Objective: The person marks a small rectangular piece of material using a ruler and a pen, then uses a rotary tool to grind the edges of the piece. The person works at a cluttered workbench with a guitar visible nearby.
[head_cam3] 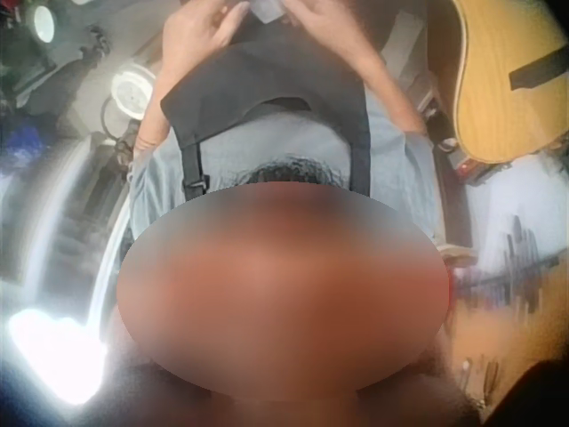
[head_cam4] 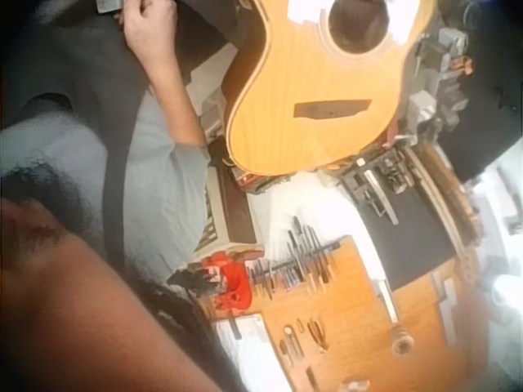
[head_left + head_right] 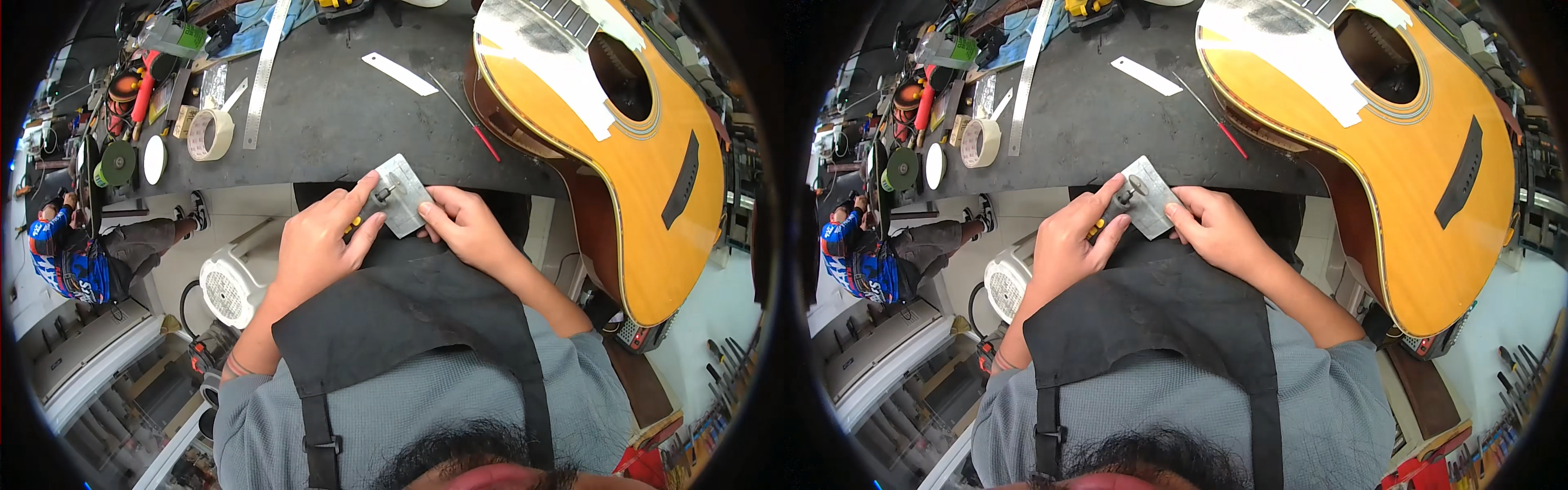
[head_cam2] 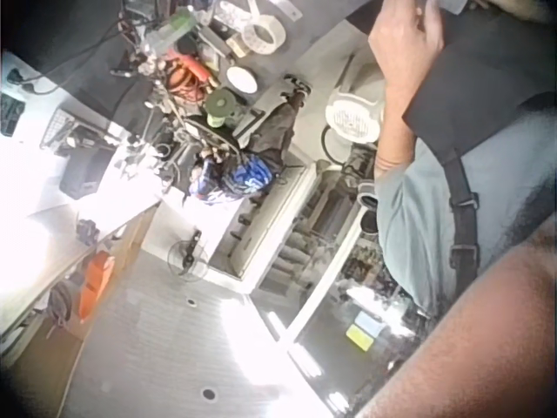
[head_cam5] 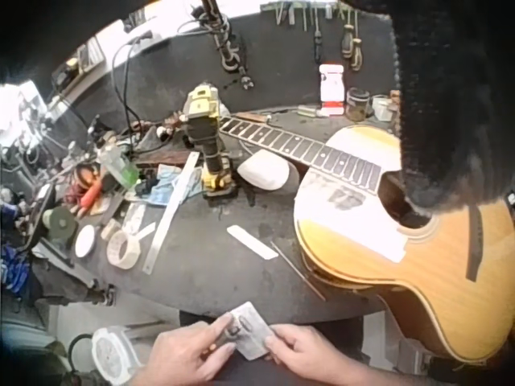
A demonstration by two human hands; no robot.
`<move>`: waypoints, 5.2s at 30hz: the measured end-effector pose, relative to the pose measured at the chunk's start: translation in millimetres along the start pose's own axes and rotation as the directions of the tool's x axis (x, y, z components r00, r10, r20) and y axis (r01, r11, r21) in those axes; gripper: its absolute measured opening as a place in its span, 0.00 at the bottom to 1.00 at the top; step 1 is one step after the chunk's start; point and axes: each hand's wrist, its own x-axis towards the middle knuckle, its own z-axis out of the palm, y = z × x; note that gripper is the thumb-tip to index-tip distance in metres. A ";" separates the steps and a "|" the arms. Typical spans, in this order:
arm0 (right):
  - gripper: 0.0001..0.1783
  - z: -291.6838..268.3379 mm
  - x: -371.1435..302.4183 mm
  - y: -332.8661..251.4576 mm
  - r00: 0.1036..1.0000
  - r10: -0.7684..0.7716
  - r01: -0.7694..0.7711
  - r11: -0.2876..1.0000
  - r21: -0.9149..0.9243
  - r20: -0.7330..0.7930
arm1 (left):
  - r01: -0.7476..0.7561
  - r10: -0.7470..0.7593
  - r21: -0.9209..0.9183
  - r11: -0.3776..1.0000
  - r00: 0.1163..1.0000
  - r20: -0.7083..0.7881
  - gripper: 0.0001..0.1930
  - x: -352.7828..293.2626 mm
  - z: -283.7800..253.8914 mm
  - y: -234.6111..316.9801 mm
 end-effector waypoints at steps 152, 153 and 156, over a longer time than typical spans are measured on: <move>0.18 7.9 -5.7 -33.5 0.998 0.062 -0.058 0.979 0.197 -0.016 | 0.117 -0.121 -0.245 0.962 0.993 0.000 0.21 15.2 -3.6 0.5; 0.18 7.8 -6.2 -33.7 0.998 0.055 -0.050 0.977 0.208 -0.021 | 0.105 -0.110 -0.234 0.966 0.994 -0.009 0.20 15.7 -3.3 0.6; 0.18 4.5 -6.0 -34.9 0.998 0.064 -0.064 0.982 0.178 0.007 | 0.124 -0.128 -0.255 0.959 0.992 0.001 0.22 14.9 -1.4 0.5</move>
